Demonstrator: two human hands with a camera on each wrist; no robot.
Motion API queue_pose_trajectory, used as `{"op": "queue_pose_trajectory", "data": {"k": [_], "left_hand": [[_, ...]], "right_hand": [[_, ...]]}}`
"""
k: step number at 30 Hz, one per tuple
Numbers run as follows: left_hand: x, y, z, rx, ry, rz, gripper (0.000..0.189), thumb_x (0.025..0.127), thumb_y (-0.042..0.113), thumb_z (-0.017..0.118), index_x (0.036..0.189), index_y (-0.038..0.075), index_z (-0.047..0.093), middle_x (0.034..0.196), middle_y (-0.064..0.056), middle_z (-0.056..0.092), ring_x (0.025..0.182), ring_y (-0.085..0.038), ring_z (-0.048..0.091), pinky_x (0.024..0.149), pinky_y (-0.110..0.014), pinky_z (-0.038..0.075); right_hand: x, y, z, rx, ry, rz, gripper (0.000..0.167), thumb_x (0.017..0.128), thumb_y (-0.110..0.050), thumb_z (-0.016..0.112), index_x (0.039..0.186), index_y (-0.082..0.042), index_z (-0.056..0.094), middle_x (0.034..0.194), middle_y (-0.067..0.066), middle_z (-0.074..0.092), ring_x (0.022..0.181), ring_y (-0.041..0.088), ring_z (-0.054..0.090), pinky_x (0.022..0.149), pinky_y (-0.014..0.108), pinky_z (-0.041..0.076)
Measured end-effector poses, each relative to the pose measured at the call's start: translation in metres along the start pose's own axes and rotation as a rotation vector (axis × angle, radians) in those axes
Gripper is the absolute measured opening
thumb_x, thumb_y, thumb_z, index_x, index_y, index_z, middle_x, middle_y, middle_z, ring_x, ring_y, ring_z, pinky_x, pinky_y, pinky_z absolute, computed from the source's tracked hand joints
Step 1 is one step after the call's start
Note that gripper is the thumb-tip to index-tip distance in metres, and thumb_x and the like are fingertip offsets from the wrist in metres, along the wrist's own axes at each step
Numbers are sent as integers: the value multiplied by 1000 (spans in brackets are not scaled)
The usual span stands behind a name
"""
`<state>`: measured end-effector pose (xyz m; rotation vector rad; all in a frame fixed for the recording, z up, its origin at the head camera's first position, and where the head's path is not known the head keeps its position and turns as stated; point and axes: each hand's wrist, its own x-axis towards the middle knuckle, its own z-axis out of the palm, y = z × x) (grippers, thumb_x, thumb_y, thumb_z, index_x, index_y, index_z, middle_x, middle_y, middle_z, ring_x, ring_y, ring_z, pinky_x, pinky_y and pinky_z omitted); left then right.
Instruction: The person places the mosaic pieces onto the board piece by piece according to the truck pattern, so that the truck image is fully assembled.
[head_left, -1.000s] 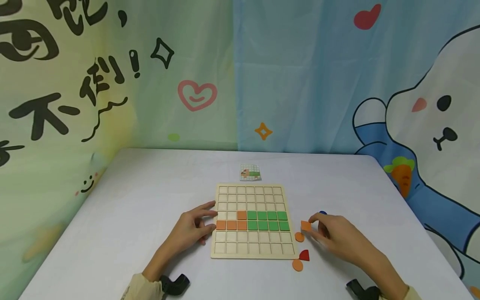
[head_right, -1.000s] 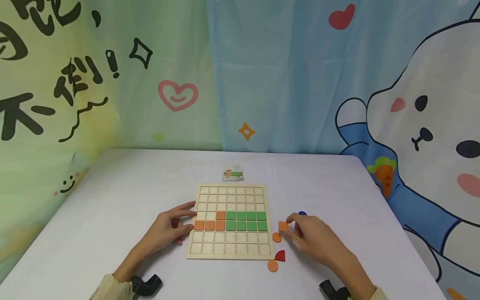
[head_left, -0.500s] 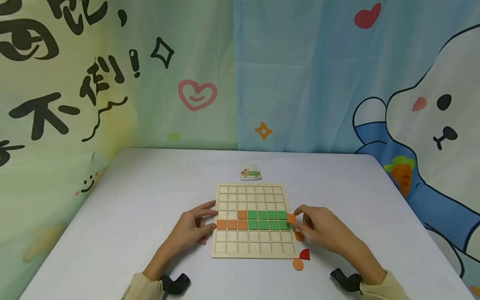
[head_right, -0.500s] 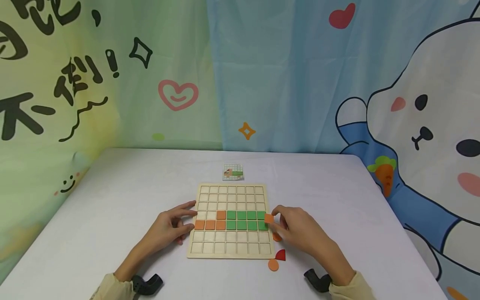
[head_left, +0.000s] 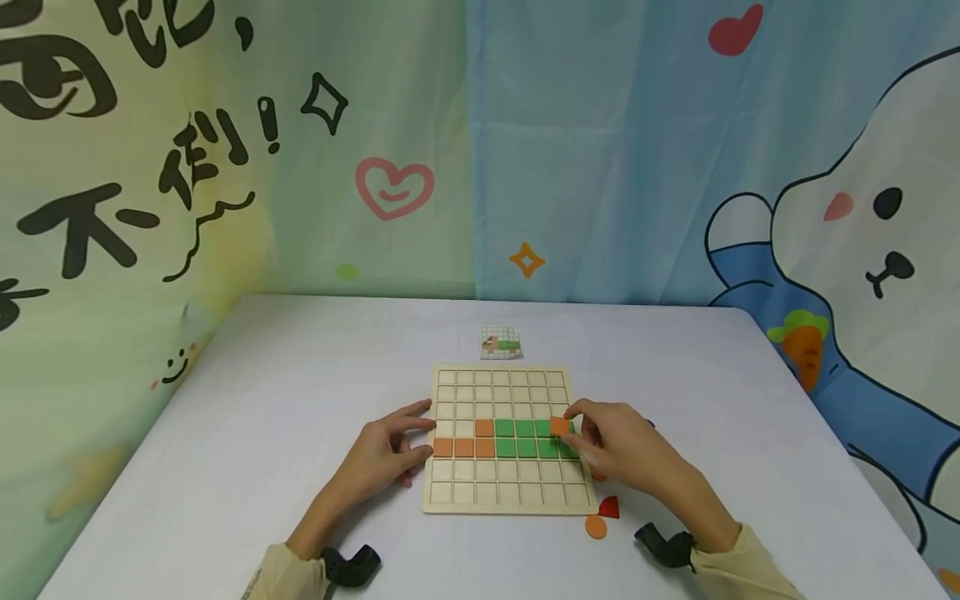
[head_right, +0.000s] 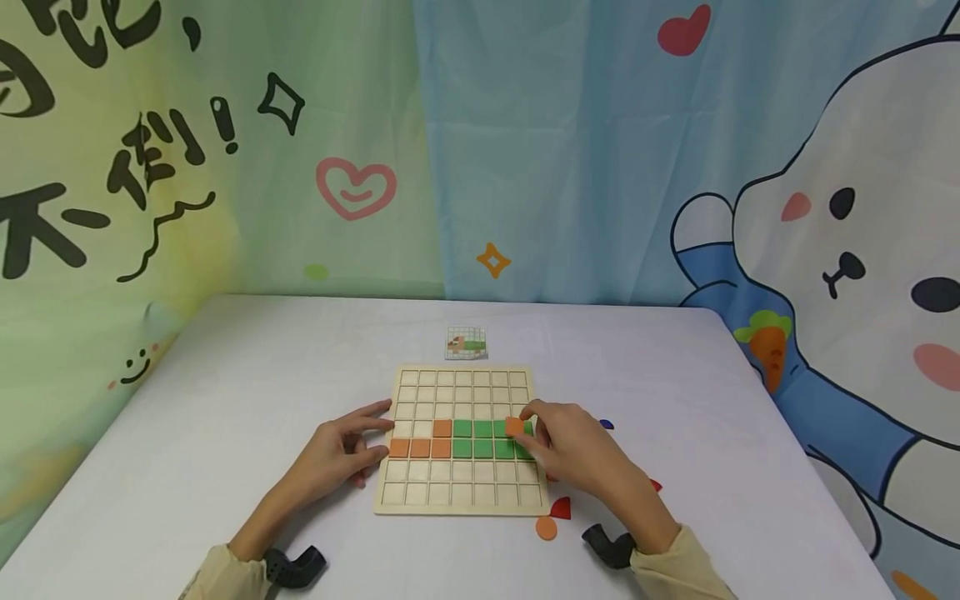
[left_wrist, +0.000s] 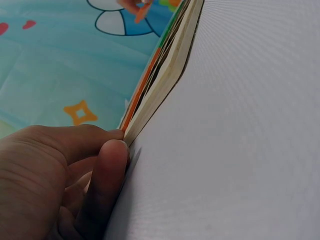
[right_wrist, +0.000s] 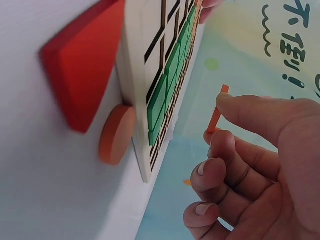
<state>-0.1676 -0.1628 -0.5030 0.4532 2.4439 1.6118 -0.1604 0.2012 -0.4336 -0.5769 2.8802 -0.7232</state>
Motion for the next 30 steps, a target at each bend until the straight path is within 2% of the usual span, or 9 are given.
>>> {"op": "queue_pose_trajectory", "data": {"k": [12,19,30], "left_hand": [[0,-2,0,1,-1,6,41,93,5,78,133,0,71,165,-15,48,51,-11,62,48,-28,58],[1,0,1,8,1,-5,40,93,5,78,133,0,71,165,-15,48,52,-12,61,48,-27,57],[1,-1,0,10,4,-3,40,93,5,78,132,0,71,165,-15,49,52,-11,62,48,-28,58]], "right_hand": [[13,-10,6,-4,3,-52,28,102,-27,72,122,-8,71,63,-10,52,49,4,44,54,20,42],[19,-15,11,-2,-17,-19,29,102,-29,72,123,-10,71,65,-9,53,49,6,46,52,21,42],[30,-21,12,-32,-15,-41,31,102,-29,72,126,-10,69,68,-11,56,58,3,50,60,20,47]]}}
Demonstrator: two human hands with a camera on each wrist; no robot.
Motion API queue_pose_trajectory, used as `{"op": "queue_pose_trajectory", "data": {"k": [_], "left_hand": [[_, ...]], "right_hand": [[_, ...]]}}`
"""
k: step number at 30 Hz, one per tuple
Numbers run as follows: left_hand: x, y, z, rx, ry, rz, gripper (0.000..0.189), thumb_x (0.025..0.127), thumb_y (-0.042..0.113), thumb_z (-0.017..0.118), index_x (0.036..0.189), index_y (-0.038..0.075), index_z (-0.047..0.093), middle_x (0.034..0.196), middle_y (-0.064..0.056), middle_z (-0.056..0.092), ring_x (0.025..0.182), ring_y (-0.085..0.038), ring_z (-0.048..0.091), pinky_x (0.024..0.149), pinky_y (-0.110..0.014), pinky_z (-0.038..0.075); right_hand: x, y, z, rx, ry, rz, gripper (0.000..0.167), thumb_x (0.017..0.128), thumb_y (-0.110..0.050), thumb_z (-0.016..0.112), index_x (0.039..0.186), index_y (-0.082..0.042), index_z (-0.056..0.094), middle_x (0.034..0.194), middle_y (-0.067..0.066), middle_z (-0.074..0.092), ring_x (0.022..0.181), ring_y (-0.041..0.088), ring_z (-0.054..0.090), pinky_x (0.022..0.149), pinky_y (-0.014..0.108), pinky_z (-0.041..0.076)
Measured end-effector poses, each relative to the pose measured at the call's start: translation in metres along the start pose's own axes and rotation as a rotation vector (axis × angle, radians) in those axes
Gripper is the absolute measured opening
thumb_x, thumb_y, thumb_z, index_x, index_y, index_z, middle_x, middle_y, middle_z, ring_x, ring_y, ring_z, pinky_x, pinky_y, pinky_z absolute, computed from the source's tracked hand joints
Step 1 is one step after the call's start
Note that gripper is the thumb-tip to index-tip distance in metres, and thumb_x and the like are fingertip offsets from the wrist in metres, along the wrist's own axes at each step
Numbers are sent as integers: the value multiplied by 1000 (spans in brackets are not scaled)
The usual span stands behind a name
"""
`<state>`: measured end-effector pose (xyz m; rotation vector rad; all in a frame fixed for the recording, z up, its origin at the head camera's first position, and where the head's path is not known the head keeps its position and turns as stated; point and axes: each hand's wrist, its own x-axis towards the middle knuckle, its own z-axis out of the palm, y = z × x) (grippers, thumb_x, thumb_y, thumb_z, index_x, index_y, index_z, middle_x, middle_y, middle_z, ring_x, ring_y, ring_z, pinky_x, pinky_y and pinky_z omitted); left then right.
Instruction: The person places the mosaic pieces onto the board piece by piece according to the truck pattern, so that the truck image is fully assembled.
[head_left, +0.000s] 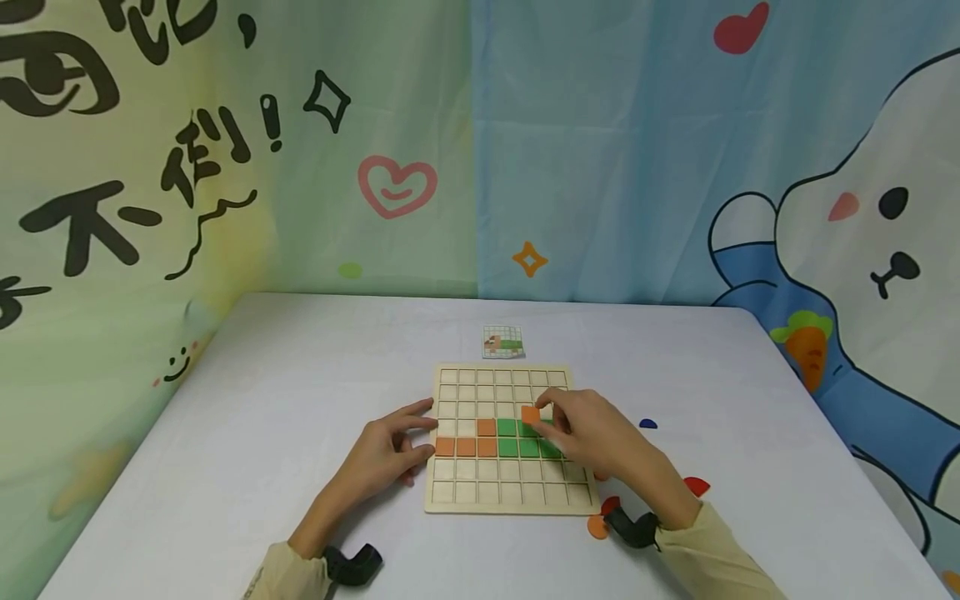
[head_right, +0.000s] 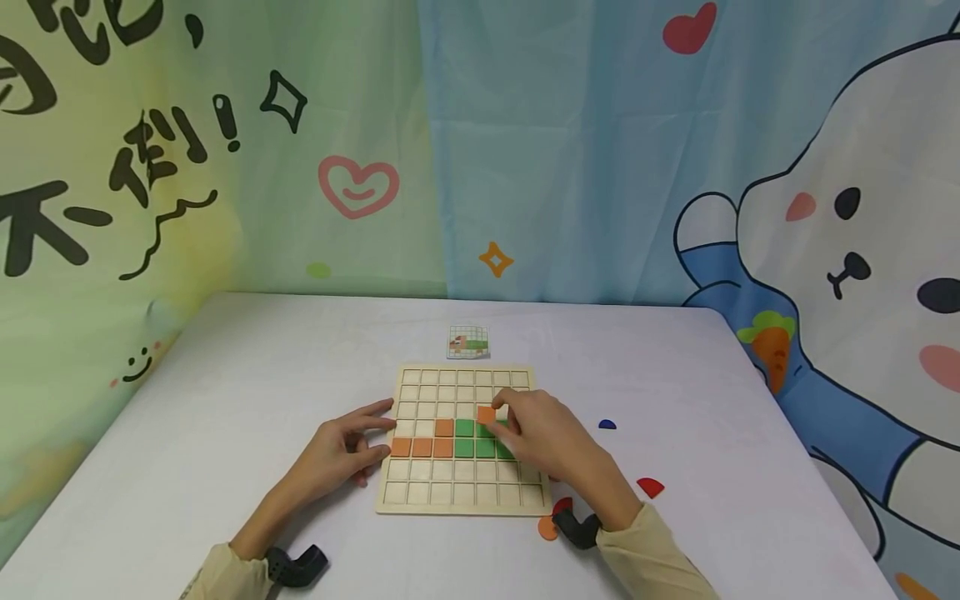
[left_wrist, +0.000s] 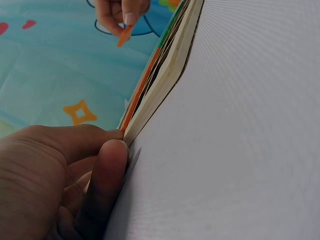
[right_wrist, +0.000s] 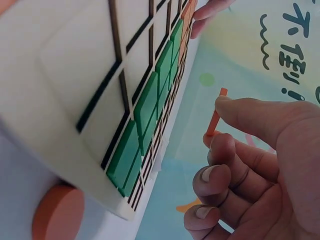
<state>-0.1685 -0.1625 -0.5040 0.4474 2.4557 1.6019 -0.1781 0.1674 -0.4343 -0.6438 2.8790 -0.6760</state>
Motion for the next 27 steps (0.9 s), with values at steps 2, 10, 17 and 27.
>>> {"op": "queue_pose_trajectory", "data": {"k": [2,10,17,27], "left_hand": [[0,-1,0,6,2,-5,40,93,4,78,132,0,72,165,-14,49,52,-11,62,48,-28,58],[0,-2,0,-5,4,1,39,93,6,78,132,1,72,165,-15,49,52,-12,61,48,-28,57],[0,-1,0,-12,3,-3,39,93,5,78,132,1,72,165,-14,49,52,-12,62,48,-28,58],[0,0,0,-16,5,-10,40,93,5,79,132,1,72,165,-14,49,52,-12,61,48,-28,57]], "right_hand": [[3,0,1,5,-2,6,31,102,-29,73,126,-10,69,68,-10,56,59,4,50,60,20,46],[10,0,6,6,6,-13,28,101,-26,74,123,-8,70,67,-10,56,59,5,49,58,21,43],[18,-5,9,5,2,-36,30,102,-27,72,124,-7,70,67,-10,56,59,5,49,57,21,44],[30,-12,15,-9,7,-69,30,102,-30,72,123,-8,72,68,-9,57,58,5,47,57,21,44]]}}
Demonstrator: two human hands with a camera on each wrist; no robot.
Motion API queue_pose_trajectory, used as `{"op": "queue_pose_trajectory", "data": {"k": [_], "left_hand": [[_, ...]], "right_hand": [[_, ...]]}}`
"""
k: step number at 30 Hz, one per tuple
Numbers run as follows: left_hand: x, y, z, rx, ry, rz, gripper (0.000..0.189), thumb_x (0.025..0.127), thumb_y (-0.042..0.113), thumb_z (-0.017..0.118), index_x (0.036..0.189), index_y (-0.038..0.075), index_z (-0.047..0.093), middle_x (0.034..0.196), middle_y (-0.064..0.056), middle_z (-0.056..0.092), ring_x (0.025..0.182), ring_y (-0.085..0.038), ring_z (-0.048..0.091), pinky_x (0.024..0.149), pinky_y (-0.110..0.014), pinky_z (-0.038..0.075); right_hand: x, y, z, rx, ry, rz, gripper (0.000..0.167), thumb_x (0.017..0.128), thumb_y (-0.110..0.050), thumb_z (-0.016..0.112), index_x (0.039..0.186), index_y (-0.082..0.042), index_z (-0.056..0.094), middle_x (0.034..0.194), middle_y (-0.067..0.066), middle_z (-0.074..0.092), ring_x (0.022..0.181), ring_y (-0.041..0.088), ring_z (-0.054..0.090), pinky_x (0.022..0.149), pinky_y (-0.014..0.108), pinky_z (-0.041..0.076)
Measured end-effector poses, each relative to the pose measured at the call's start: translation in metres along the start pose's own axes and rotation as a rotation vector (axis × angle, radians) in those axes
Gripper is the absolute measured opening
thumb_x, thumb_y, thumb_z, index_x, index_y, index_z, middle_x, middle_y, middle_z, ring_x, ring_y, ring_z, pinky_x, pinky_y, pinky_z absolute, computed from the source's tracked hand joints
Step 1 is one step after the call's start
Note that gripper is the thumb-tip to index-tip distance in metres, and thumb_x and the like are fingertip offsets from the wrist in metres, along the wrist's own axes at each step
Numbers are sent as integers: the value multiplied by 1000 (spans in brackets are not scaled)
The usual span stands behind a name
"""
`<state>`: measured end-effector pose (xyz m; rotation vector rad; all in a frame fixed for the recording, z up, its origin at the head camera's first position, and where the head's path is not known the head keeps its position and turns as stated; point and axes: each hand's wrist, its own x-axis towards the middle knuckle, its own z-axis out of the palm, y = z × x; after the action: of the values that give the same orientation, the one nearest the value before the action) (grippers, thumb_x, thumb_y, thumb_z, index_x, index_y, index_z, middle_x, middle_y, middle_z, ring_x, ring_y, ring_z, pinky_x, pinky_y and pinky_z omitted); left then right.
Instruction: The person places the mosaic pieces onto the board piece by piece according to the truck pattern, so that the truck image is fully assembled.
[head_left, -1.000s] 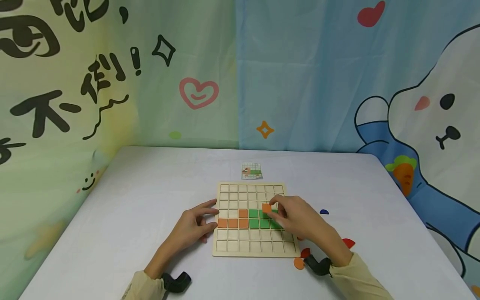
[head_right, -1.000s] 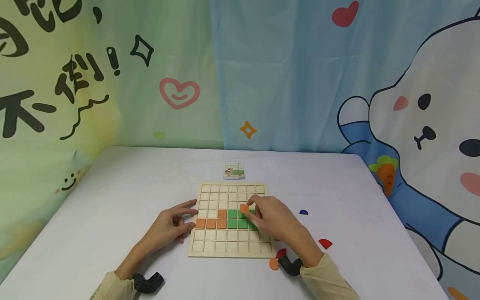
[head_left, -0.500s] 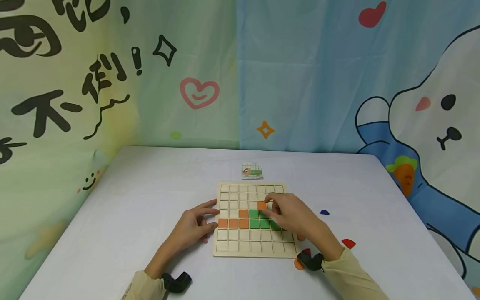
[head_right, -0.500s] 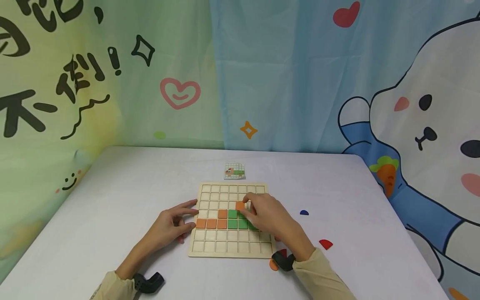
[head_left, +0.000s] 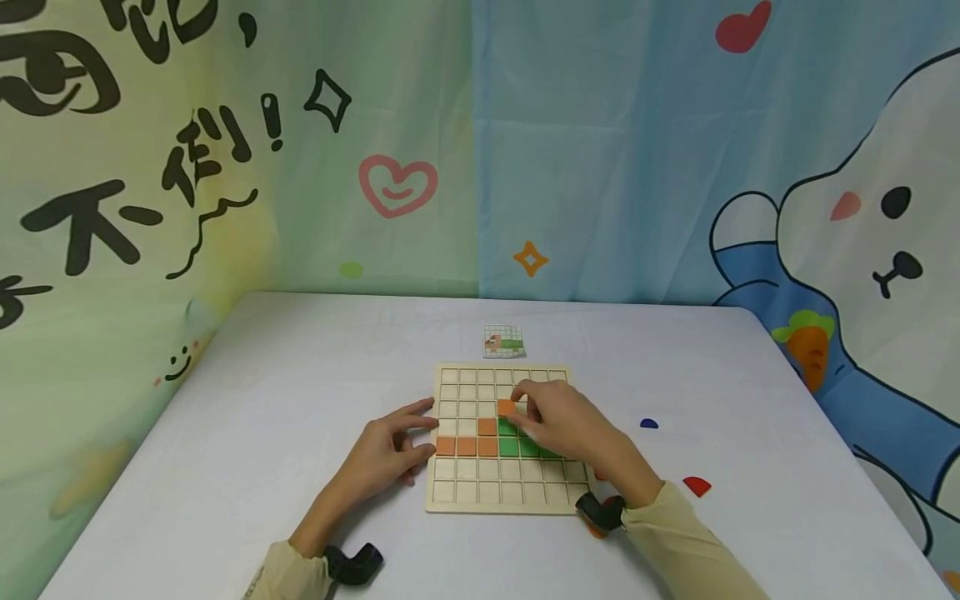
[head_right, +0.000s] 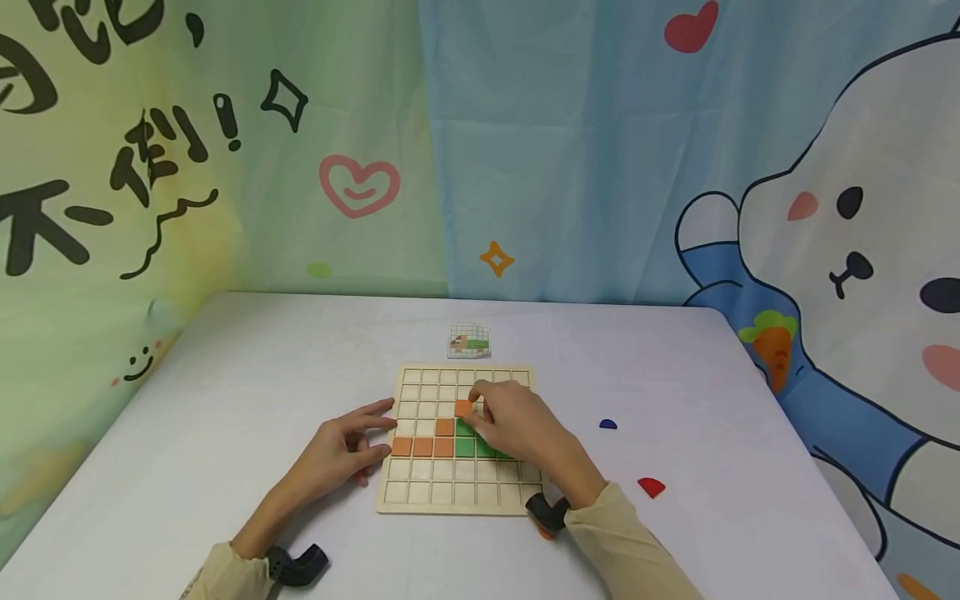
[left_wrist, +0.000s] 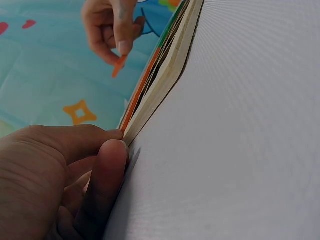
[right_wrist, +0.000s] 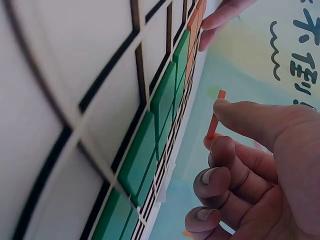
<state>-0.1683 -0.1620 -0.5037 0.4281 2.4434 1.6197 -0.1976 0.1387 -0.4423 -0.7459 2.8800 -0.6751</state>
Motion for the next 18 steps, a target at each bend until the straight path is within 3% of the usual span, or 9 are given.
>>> {"op": "queue_pose_trajectory", "data": {"k": [14,18], "left_hand": [[0,0,-1,-1,-9,4,40,94,5,78,133,1,71,165,-14,49,52,-12,62,47,-28,58],[0,0,0,14,-4,3,40,94,6,78,133,1,71,165,-13,49,52,-12,62,47,-28,58]], "right_hand": [[17,-11,10,-76,-39,19,28,102,-32,72,118,-9,72,70,-6,60,62,7,52,59,24,46],[21,-11,14,-54,-49,29,28,102,-30,73,119,-8,72,72,-5,62,62,8,53,58,25,46]]}}
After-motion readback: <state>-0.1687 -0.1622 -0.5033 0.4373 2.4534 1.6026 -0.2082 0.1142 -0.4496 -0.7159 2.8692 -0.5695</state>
